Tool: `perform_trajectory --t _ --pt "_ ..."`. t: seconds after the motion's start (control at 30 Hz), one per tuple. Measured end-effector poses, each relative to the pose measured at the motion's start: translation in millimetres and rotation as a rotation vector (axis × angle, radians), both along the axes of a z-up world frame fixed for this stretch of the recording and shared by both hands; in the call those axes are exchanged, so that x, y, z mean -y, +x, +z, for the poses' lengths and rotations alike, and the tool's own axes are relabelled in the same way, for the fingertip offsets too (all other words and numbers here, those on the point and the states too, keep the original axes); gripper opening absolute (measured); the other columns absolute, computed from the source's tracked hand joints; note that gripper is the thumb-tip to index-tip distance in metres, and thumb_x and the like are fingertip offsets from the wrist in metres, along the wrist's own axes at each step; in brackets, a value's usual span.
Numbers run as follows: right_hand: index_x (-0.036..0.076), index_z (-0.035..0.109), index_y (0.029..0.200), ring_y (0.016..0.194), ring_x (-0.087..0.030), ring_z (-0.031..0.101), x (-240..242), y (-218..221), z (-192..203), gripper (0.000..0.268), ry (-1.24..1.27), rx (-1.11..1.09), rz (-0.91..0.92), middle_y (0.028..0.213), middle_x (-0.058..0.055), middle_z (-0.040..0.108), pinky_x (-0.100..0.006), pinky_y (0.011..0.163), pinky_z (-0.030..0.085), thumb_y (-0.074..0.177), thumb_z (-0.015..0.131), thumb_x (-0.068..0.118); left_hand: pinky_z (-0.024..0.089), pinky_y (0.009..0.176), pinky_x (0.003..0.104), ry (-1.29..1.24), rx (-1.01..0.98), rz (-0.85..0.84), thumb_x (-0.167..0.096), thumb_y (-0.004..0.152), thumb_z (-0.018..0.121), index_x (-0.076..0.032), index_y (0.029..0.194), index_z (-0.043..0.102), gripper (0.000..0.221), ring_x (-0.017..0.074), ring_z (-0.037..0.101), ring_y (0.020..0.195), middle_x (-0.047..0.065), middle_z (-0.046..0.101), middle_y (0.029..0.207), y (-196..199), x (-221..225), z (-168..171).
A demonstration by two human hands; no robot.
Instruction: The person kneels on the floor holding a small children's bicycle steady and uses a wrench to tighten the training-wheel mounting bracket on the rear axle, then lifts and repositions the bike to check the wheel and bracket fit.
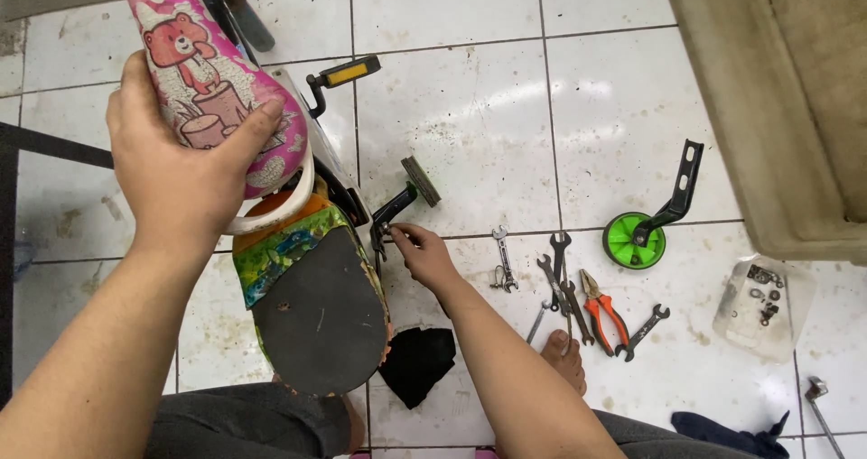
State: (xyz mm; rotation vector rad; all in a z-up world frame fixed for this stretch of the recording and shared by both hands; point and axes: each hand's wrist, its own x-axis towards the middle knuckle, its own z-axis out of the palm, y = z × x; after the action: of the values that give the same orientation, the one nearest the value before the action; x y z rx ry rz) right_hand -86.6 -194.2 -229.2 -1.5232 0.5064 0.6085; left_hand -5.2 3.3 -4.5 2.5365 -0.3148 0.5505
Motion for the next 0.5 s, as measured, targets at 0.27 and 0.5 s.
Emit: perform_trajectory --t 0.27,0.5 --pt "0.005 0.071 0.13 0.072 -0.013 0.063 1.0 -1.7 -30.6 0.037 0.155 0.081 0.026 0.087 -0.006 0.069 -0.027 0.063 0.049 0.102 0.06 0.026 0.05 0.104 0.049 0.01 0.008 0.019 -0.024 0.106 0.095 0.012 0.152 0.034 0.085 0.042 0.061 0.12 0.028 0.049 0.129 -2.9 -1.9 -3.4" --pt "0.002 0.063 0.118 0.057 -0.02 0.06 1.6 5.2 -33.8 0.029 0.38 0.027 -0.014 0.067 -0.009 0.058 -0.033 0.055 0.051 0.101 0.063 0.026 0.053 0.097 0.046 -0.011 -0.014 0.072 -0.036 0.103 0.09 0.005 0.152 0.034 0.085 0.0365 0.063 0.116 0.023 0.05 0.127 1.0 0.4 -2.6"
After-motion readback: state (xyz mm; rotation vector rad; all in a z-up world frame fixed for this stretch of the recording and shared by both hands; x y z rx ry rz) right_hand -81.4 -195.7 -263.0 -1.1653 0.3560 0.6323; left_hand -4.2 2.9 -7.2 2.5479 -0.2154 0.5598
